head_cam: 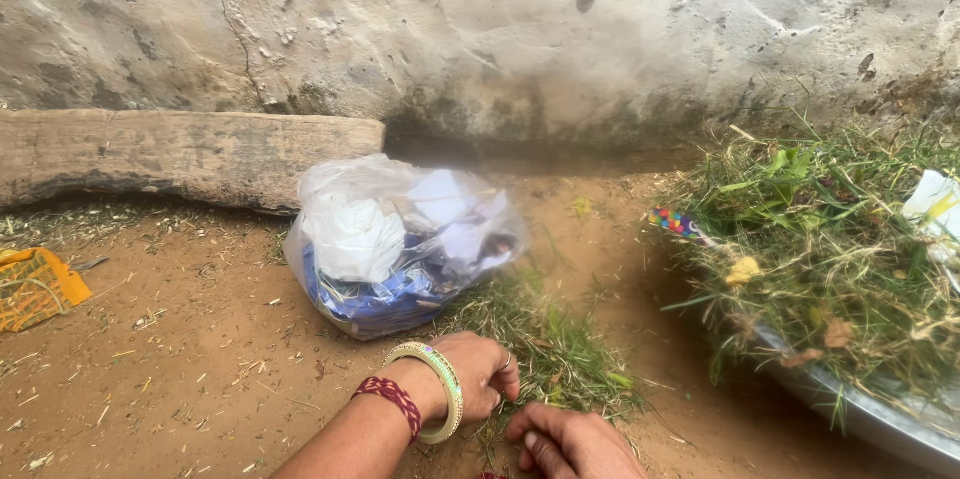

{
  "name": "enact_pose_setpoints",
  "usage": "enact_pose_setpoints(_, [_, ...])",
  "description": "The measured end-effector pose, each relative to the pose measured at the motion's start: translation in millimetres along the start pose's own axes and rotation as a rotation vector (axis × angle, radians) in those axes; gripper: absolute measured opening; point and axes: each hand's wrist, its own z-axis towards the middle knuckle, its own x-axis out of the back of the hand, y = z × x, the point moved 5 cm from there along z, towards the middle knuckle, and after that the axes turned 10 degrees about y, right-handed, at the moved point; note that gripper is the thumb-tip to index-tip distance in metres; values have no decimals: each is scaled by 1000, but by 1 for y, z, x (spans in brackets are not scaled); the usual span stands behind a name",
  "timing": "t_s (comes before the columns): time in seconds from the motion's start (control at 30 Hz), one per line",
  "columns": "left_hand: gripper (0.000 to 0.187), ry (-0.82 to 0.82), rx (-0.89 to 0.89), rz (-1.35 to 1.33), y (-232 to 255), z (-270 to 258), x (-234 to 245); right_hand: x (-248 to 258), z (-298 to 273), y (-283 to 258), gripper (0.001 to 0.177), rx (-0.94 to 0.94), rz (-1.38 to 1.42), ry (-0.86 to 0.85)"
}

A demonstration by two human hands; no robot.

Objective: The person cleans and sorts through a pile of grass on the ground by hand, picking out individual blades and debris and placing them into a bowl.

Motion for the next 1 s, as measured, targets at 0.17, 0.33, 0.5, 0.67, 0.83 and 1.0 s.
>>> enact_pose_setpoints(0.17, [26,-50,4,24,-3,3,-10,3,-7,-18,58,240,-100,112])
enact_pose_setpoints(0.33, [30,-101,-34,43,-5,6,-16,-3,-24,-31,83,392,-241,117])
enact_pose_setpoints(0.5, [38,-155,-29,67,1,3,-18,-25,-45,-58,91,262,-393,91])
enact_pose_setpoints(0.67, [37,-199,18,96,9,-12,-10,-42,-54,-80,108,300,-435,73])
enact_pose_setpoints(0.83, [40,-271,118,121,11,-18,-9,-42,-40,-65,79,307,-471,49])
enact_pose_setpoints(1.0, [44,-212,64,139,10,-11,-4,-2,-31,-58,44,299,-333,325])
